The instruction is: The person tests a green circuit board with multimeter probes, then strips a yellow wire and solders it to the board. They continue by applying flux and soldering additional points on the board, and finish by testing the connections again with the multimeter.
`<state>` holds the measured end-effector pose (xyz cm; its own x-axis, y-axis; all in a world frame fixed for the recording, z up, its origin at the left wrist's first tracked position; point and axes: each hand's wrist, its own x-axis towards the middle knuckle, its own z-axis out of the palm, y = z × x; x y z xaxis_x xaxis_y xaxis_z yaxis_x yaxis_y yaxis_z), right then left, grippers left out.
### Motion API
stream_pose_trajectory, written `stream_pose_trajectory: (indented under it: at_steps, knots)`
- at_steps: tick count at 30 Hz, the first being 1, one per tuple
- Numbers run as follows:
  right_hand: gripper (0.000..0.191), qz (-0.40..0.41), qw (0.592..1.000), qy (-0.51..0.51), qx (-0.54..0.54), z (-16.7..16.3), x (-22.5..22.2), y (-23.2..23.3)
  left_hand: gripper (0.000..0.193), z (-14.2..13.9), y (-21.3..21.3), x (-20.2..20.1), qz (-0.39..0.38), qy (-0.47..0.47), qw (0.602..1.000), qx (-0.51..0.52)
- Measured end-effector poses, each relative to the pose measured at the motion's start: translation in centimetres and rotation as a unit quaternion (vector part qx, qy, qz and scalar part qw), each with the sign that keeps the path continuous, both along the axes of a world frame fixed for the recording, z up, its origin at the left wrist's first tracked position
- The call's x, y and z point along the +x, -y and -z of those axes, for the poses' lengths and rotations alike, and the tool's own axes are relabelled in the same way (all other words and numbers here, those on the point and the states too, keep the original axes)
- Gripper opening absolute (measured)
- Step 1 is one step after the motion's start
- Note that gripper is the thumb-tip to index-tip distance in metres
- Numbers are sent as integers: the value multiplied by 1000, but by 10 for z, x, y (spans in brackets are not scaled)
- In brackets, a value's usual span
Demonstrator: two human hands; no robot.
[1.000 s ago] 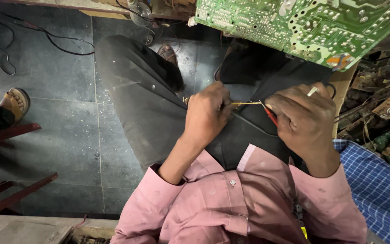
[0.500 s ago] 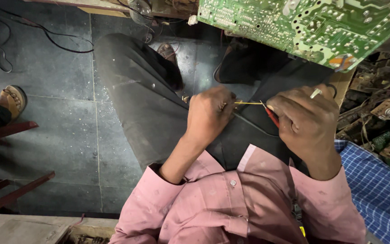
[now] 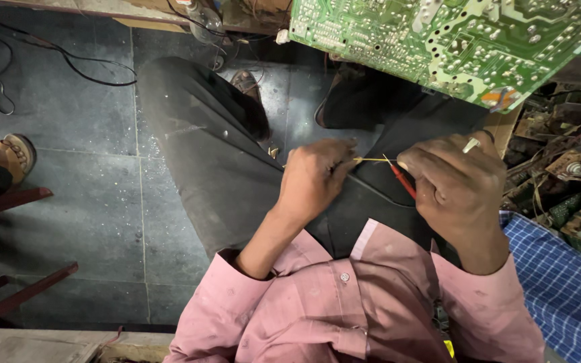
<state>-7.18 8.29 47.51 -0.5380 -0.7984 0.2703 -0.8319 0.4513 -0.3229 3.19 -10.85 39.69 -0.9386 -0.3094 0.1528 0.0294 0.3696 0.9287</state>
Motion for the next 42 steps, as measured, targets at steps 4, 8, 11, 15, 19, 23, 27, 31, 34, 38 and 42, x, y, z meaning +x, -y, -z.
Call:
stream_pose_trajectory:
  at_steps: [4, 8, 11, 15, 19, 23, 27, 31, 34, 38, 42]
  knots:
    - [16, 14, 1000, 20, -8, -1, 4, 0, 14, 3, -2, -1, -27, 20, 999, -12]
    - [14, 73, 988, 109, -84, -3, 8, 1, 34, -4, -7, -3, -62, 46, 993, 92]
    - [34, 121, 911, 320, -231, -2, 16, 4, 36, -13, -9, -3, -79, 70, 985, 138]
    - [55, 105, 844, 417, -321, 7, 27, 8, 34, -26, -14, -5, -71, 64, 983, 158]
    - [51, 196, 813, 441, -325, 13, 27, 1, 20, -55, -25, -24, -41, 94, 994, 41]
    - [39, 240, 825, 411, -306, 2, 6, -20, 48, -100, -48, -46, 2, 28, 999, 20]
    - [49, 220, 835, 392, -317, -23, -15, -43, 32, -121, -70, -64, 61, -40, 997, -6]
    - [51, 178, 804, 409, -392, -45, -26, -56, 20, -108, -84, -76, 90, -25, 985, 142]
    - [58, 106, 861, 322, -378, -61, -40, -66, 14, -94, -93, -84, 101, 8, 964, 246]
    - [44, 172, 865, 165, -441, -89, -108, -98, 15, -96, -98, -93, 78, 21, 951, 297]
    - [41, 248, 878, 5, -409, -124, -249, -138, 19, -138, -106, -104, 69, 31, 977, 201]
